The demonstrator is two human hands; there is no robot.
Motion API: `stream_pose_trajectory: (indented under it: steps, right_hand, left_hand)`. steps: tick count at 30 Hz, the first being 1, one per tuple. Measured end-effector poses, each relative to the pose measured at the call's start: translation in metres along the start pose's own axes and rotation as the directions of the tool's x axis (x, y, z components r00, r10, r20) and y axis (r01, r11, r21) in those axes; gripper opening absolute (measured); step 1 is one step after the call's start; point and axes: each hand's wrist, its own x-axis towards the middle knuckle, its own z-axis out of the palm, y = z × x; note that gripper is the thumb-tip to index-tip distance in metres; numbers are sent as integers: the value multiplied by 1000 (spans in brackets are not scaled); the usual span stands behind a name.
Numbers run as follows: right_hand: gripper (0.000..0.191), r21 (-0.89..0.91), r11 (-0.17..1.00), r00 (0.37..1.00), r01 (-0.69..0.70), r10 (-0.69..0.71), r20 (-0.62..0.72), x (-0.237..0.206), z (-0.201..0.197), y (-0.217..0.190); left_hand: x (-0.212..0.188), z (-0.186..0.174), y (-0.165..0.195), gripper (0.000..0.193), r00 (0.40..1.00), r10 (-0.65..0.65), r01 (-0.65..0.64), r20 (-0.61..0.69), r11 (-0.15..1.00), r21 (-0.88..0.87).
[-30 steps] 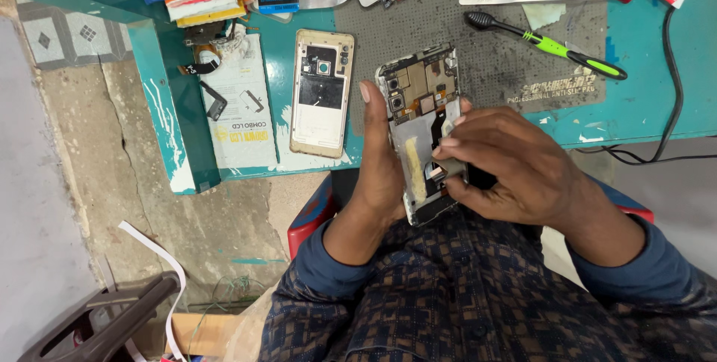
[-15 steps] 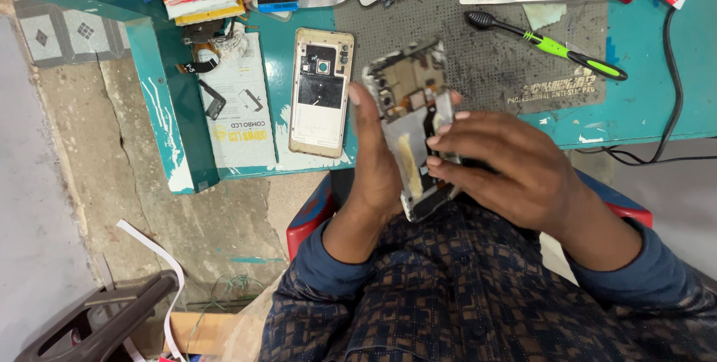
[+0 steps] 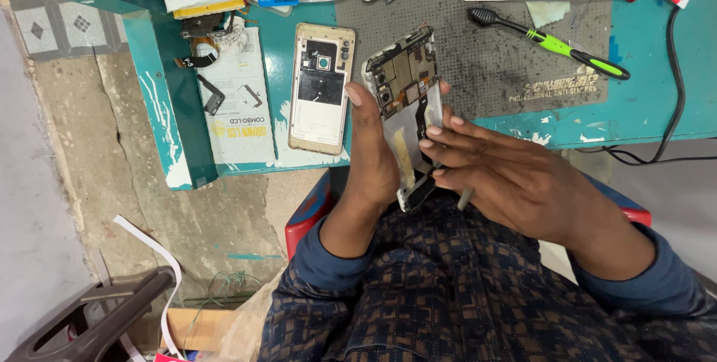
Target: The person repairs a disassembled smartphone at a workbench. They unscrew components with a screwdriver, pour liquid from a dark bottle onto the phone's internals, scrub it with a toothbrush, handle the frame and battery, and later work on the screen and frame edges with a metal tool.
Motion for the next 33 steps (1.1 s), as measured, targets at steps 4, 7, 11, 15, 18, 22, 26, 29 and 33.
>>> stream_pose_trajectory:
  steps: [4,7,11,15,18,22,26,29,33]
  right_hand:
    - [33,71,997,999,13,-16,39,-4,1,6]
    - [37,85,996,998,20,-24,55,-7,1,8]
    - [37,117,993,996,4,-14,84,-8,-2,6]
    - [35,175,984,996,32,-46,75,-6,-7,3]
    - [32,189,981,996,36,-52,79,-5,-7,4]
    - [32,184,983,996,17,-33,86,-6,-2,8]
    - [40,165,986,1000,14,-10,-25,-10,5,13]
    - [42,213,977,957,-9,70,-282,-13,13,13]
    - [49,165,985,872,42,45,-488,-12,25,12]
  left_hand:
    - [0,0,1,97,1000,-20,19,-19,999,-31]
    - [0,0,3,97,1000,-30,30,4,999,-26]
    - [0,2,6,98,999,-34,35,35,999,-33]
    - [1,6,8,95,1000,-10,11,-16,998,54]
    - [2,4,9,96,1000,-12,13,-11,996,84]
    - [3,-1,4,98,999,-28,27,23,999,35]
    - [8,-2,2,100,999,15,-8,44,989,-151]
    - [9,-1,8,105,997,62,-46,49,961,-274]
    - [8,3,19,110,997,-18,-12,-82,935,-354]
